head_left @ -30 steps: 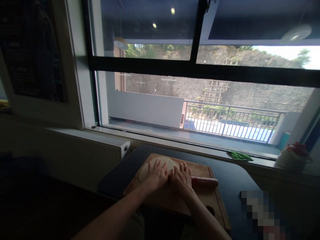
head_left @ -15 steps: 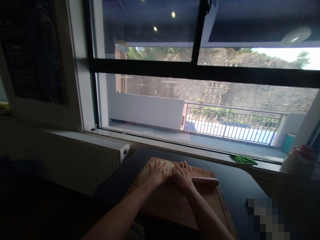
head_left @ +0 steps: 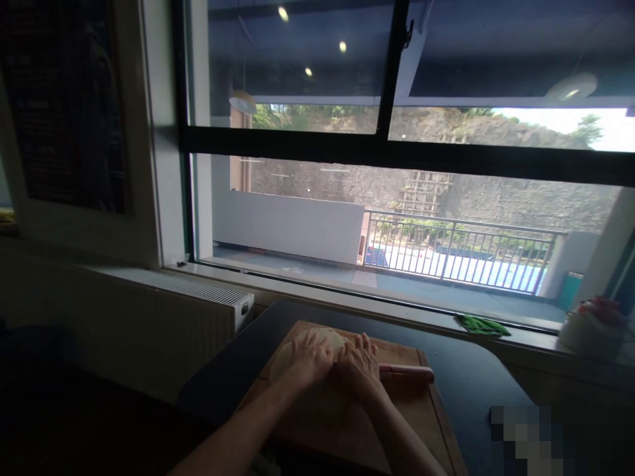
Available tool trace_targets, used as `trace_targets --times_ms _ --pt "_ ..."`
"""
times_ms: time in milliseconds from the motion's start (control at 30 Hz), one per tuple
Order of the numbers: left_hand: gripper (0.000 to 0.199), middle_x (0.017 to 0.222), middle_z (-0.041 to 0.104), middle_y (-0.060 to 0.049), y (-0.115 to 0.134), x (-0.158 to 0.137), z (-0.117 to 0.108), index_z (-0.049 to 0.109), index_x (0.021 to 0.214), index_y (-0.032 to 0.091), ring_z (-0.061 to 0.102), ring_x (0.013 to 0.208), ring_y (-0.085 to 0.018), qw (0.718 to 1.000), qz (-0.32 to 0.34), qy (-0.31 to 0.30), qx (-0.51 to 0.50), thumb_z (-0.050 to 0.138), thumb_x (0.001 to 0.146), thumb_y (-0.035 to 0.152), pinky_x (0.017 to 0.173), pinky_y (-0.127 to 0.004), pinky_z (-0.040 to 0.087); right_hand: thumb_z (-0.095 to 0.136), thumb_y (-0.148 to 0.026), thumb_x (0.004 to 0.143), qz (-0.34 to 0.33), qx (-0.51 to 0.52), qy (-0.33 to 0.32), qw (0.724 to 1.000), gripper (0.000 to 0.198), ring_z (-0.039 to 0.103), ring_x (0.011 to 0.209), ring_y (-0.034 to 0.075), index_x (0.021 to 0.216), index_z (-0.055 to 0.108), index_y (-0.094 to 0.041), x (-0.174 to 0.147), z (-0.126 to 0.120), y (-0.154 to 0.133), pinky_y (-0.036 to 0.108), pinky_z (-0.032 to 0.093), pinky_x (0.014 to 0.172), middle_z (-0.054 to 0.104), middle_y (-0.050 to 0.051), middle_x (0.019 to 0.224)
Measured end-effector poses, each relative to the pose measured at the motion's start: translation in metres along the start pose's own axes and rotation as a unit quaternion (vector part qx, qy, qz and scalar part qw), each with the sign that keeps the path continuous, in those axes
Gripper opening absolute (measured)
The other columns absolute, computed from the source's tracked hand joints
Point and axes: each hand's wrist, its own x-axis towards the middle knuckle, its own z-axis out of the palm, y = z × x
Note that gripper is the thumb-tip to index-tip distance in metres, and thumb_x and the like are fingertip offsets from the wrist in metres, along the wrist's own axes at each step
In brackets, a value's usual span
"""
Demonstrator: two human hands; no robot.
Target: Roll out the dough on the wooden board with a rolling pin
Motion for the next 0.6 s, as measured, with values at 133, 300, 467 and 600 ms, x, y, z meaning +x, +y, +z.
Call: trace_targets --times_ms 133,300,467,600 --pt "0.050 0.143 0.041 -0.010 0.002 -0.042 -0.004 0.049 0.132 0.022 0.022 0.137 -0.028 0.998 0.050 0.035 -0.001 0.024 0.091 0.038 0.111 -0.056 0.009 0.023 -0.034 0.094 -0.023 0.002 0.045 0.999 0.047 0.024 0.135 0.027 0.112 0.063 -0.019 -0.041 -0.001 -0.001 0.044 0.018 0.107 0.044 0.010 0.139" --pt "0.049 0.141 0.043 -0.010 0.000 -0.062 -0.003 0.049 0.132 0.025 0.025 0.136 -0.030 0.993 0.098 0.070 -0.005 0.026 0.091 0.040 0.110 -0.057 0.011 0.022 -0.035 0.095 -0.040 0.000 0.071 0.997 0.048 0.024 0.135 0.025 0.129 0.052 -0.019 -0.060 0.005 0.003 0.042 0.015 0.109 0.045 0.008 0.139" --pt "0.051 0.141 0.043 -0.012 0.002 -0.029 -0.002 0.051 0.130 0.020 0.023 0.137 -0.030 0.998 0.036 0.044 0.011 0.025 0.091 0.040 0.109 -0.060 0.009 0.024 -0.033 0.094 -0.025 -0.009 0.030 0.999 0.046 0.023 0.136 0.027 0.107 0.064 -0.017 -0.030 -0.004 -0.004 0.045 0.018 0.107 0.050 0.013 0.133" --pt "0.049 0.140 0.044 -0.013 -0.002 0.010 0.002 0.051 0.130 0.020 0.026 0.135 -0.033 1.000 -0.002 0.021 0.015 0.027 0.090 0.038 0.106 -0.062 0.011 0.026 -0.032 0.092 -0.010 -0.007 -0.022 1.000 0.044 0.022 0.135 0.030 0.109 0.064 -0.016 0.007 -0.004 -0.005 0.048 0.019 0.105 0.048 0.014 0.134"
